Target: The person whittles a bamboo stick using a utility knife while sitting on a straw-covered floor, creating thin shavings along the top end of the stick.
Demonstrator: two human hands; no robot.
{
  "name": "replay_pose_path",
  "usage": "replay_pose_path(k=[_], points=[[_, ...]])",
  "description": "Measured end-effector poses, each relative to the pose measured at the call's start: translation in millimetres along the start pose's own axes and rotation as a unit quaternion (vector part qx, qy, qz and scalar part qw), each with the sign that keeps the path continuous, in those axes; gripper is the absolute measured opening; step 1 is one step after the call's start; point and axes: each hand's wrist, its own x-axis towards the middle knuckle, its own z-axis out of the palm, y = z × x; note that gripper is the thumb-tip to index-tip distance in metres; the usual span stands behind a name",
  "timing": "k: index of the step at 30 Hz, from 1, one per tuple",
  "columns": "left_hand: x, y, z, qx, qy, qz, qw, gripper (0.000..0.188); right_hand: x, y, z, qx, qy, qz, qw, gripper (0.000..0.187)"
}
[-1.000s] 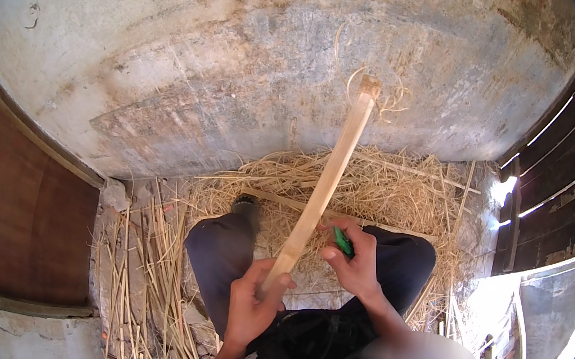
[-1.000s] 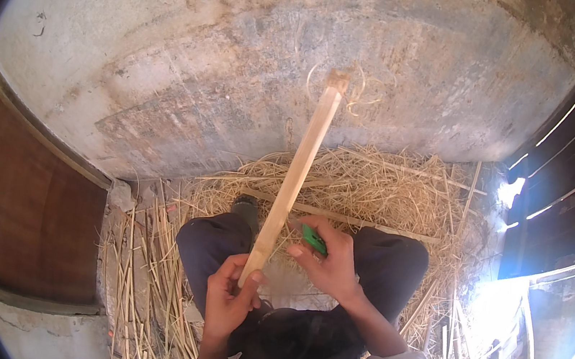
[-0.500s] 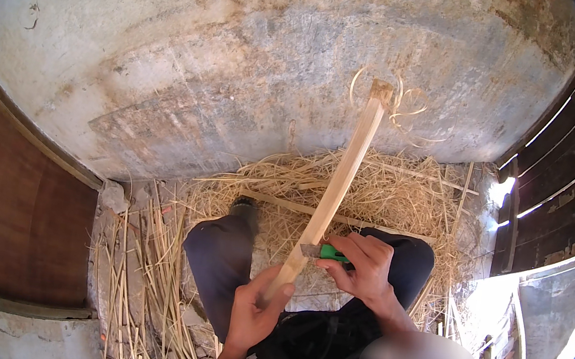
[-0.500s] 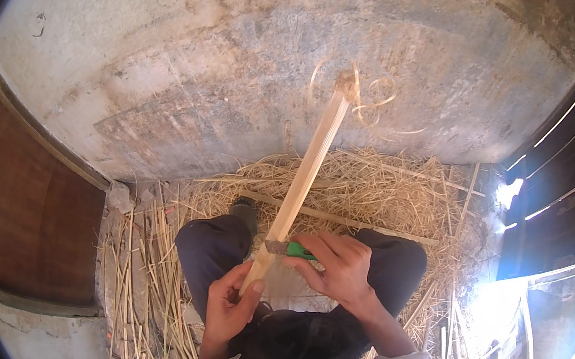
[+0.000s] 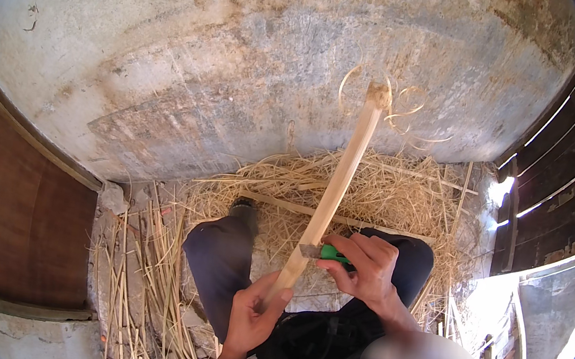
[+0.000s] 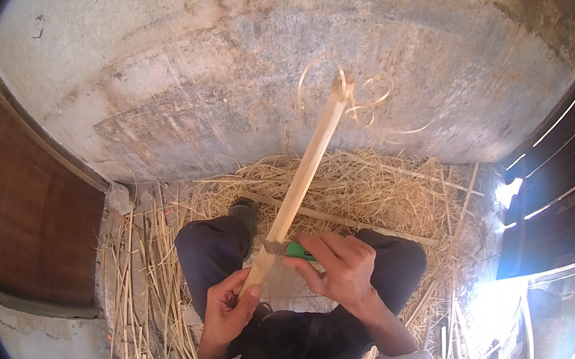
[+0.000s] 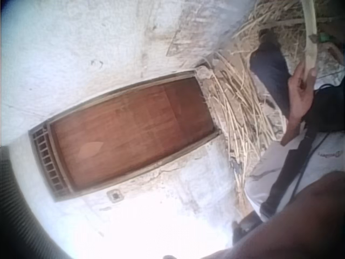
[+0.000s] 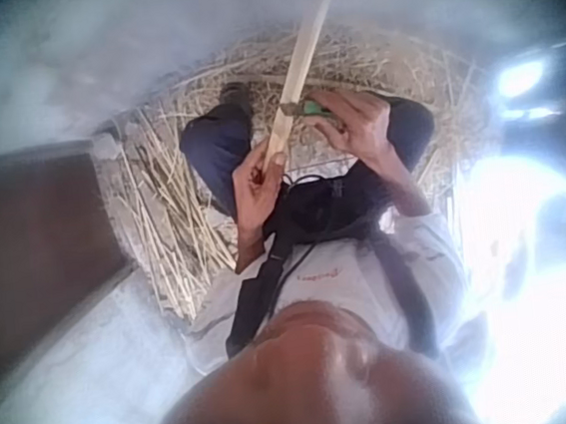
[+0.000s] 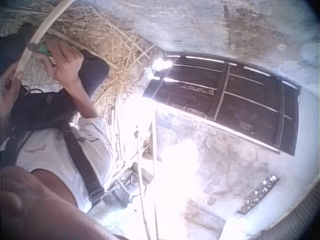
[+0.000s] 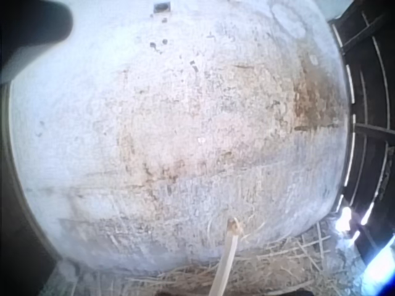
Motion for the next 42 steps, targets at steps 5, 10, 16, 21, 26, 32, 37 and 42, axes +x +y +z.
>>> replay_pose_path(k=[5,10,16,21,26,32,37,42], points=[[-4.7,-3.0,0.0,-0.009,0.002,-0.021,1.0,0.033,5.2,7.2,3.4,0.0,0.018,0.007,1.0,0.037],[-4.2,-5.3,1.4,-0.013,0.011,-0.004,1.0,0.034,6.2,10.7,5.6,-0.009,0.021,-0.008,1.0,0.039],[-6.0,-6.7,-3.0,-0.018,0.001,-0.02,1.0,0.033,5.8,10.3,7.0,-0.016,0.015,-0.007,1.0,0.039],[-8.3,-7.7,-2.0,-0.029,0.005,-0.02,0.999,0.033,8.4,9.4,8.0,-0.006,0.029,-0.01,1.0,0.039],[-9.4,-6.9,-3.0,-0.024,0.005,-0.026,0.999,0.033,13.2,8.6,2.0,-0.021,0.017,-0.014,1.0,0.038],[-15.2,-11.4,-4.8,-0.008,0.004,0.0,1.0,0.034,21.5,9.9,-3.5,-0.013,0.018,-0.018,1.0,0.036],[-18.3,-18.4,-7.9,-0.017,-0.002,-0.008,1.0,0.033,23.6,22.4,-1.6,-0.01,0.024,-0.004,1.0,0.036],[-27.1,-19.6,-13.7,-0.025,-0.015,-0.04,0.999,0.035,28.4,30.9,-4.5,-0.03,0.049,0.014,0.998,0.034]])
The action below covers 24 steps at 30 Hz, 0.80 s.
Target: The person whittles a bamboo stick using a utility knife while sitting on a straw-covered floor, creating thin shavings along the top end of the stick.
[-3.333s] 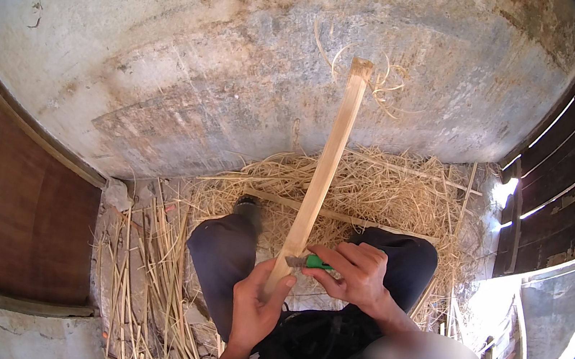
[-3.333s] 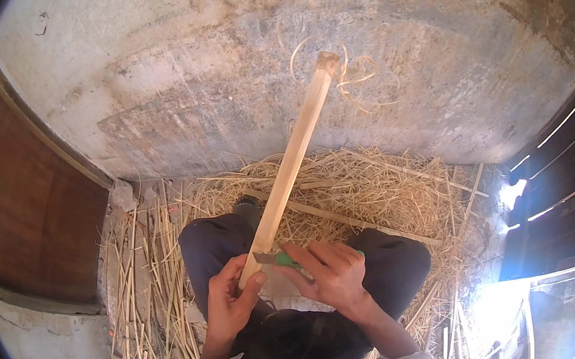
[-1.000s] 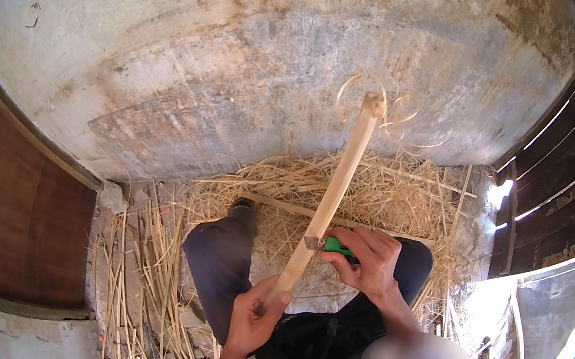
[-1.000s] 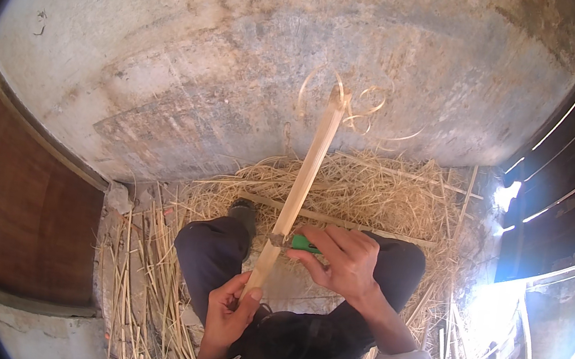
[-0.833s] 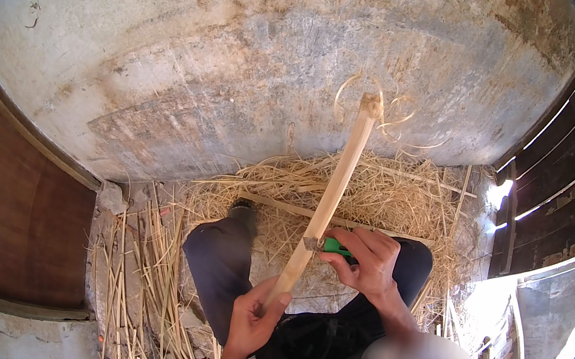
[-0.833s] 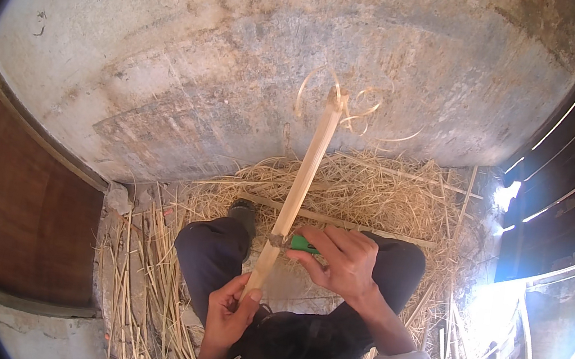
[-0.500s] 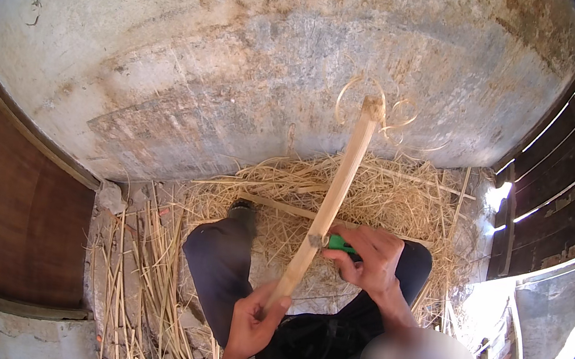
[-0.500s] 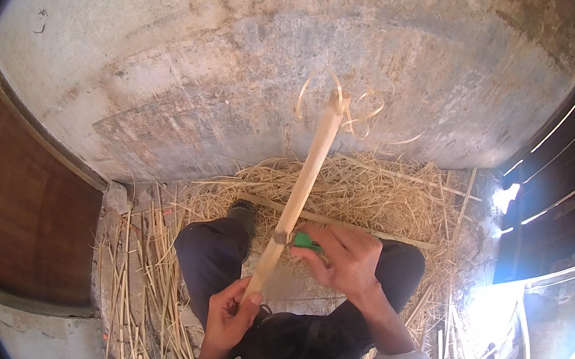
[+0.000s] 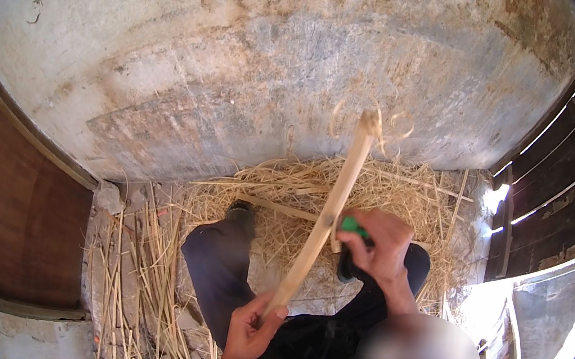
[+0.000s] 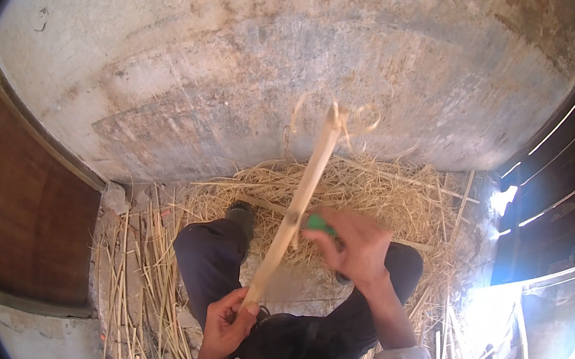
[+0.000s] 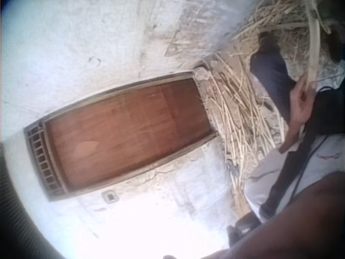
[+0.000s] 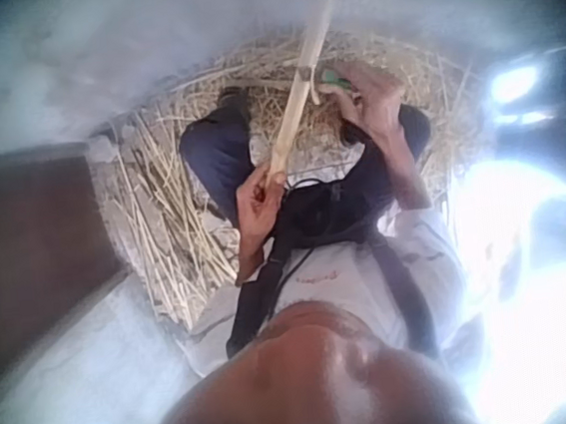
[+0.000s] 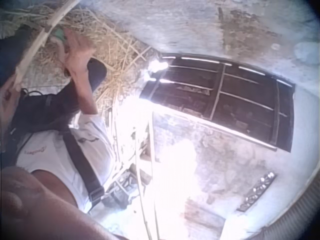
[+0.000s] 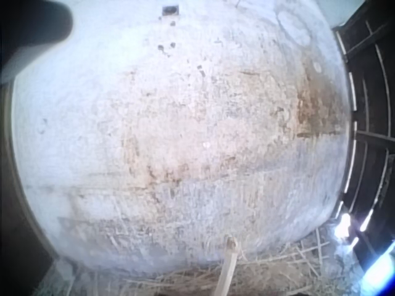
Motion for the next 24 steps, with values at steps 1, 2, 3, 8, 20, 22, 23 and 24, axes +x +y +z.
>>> replay_pose_path(k=[1,2,3,8,20,22,23,24], points=[[-2.7,-2.8,-1.9,0.004,-0.009,-0.009,1.0,0.036,1.6,6.3,1.2,-0.001,0.018,0.016,1.0,0.033],[-5.0,-5.0,-1.8,0.0,-0.011,-0.009,1.0,0.036,4.8,10.5,0.7,-0.004,0.024,0.02,1.0,0.033],[-7.1,-7.1,-1.6,-0.004,-0.013,-0.009,1.0,0.037,8.3,14.3,0.2,-0.006,0.03,0.025,0.999,0.032],[-12.3,-8.1,-2.2,-0.013,-0.019,-0.032,0.999,0.039,16.3,40.2,0.2,-0.037,0.061,0.041,0.997,0.031],[-9.6,-19.5,-12.4,0.018,-0.018,-0.035,0.999,0.036,21.0,65.8,0.5,0.09,-0.041,0.163,0.982,0.03],[-1.3,-25.5,-15.9,0.04,-0.014,-0.003,0.999,0.031,18.6,80.3,0.9,0.225,-0.106,0.222,0.943,0.038],[2.6,-24.3,-17.4,0.064,-0.021,0.0,0.998,0.028,17.4,85.4,-0.6,0.336,-0.145,0.267,0.892,0.043],[7.5,-21.2,-19.0,0.089,-0.029,0.004,0.996,0.026,15.9,89.1,-0.1,0.44,-0.182,0.306,0.824,0.048]])
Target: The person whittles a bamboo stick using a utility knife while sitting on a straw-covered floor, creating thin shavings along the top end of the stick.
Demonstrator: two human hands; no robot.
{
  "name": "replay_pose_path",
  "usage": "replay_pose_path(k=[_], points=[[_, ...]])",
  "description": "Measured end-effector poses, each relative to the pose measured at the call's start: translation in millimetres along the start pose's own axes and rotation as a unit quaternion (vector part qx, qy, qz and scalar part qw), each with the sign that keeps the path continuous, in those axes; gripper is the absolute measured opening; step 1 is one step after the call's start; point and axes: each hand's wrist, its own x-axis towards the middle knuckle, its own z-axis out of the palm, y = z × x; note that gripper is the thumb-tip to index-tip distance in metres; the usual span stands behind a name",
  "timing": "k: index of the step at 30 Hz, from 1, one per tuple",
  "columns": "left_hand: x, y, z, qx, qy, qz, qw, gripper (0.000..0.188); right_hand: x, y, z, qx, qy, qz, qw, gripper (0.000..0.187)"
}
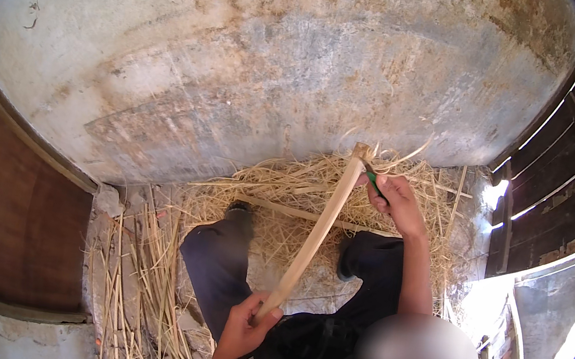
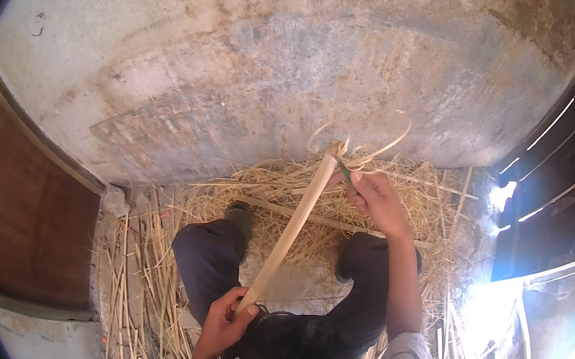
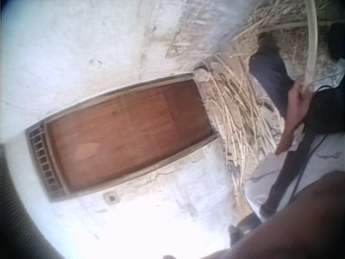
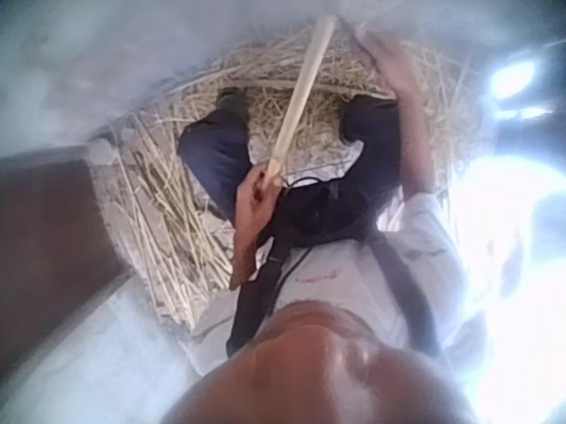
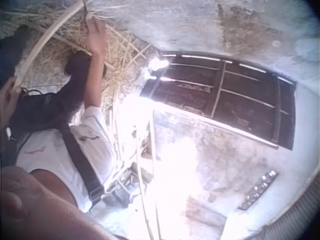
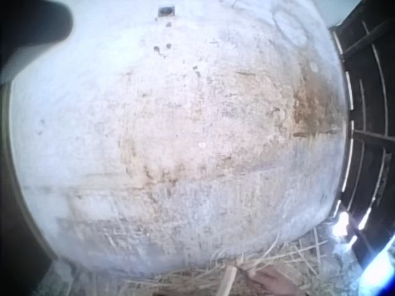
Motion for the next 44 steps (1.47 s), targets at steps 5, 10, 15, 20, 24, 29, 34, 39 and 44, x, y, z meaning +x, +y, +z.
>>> replay_pose_path(k=[5,10,15,20,24,29,34,39,44], points=[[24.6,-2.2,1.7,0.072,0.032,0.073,0.994,0.019,-17.4,26.3,41.9,0.319,0.0,0.023,0.948,0.055],[36.2,10.5,3.8,0.098,0.046,0.043,0.993,0.025,-42.9,26.3,98.4,0.14,0.104,-0.032,0.984,0.05],[37.6,21.0,8.5,0.12,0.023,0.041,0.992,0.03,-44.5,23.0,115.5,0.111,0.082,0.002,0.99,0.037],[36.1,20.5,-3.1,-0.027,-0.066,-0.003,0.997,0.026,-44.3,18.6,109.8,0.228,0.06,0.058,0.97,0.037],[41.7,11.8,-9.0,-0.109,-0.132,-0.029,0.985,0.034,-43.1,5.7,107.1,0.258,0.076,0.035,0.962,0.039],[41.1,12.8,-9.5,-0.061,-0.103,-0.08,0.989,0.057,-48.1,0.3,107.5,0.074,0.116,-0.07,0.988,0.039],[43.8,23.1,0.2,-0.089,-0.041,-0.018,0.995,0.046,-62.9,8.3,96.8,-0.114,0.144,-0.208,0.961,0.031],[44.7,33.7,4.2,-0.015,-0.036,0.025,0.999,0.041,-75.9,6.6,100.6,-0.295,0.09,-0.242,0.92,0.032],[41.6,38.9,10.2,0.039,-0.033,0.037,0.998,0.037,-84.4,0.4,101.2,-0.423,0.062,-0.24,0.871,0.031]])
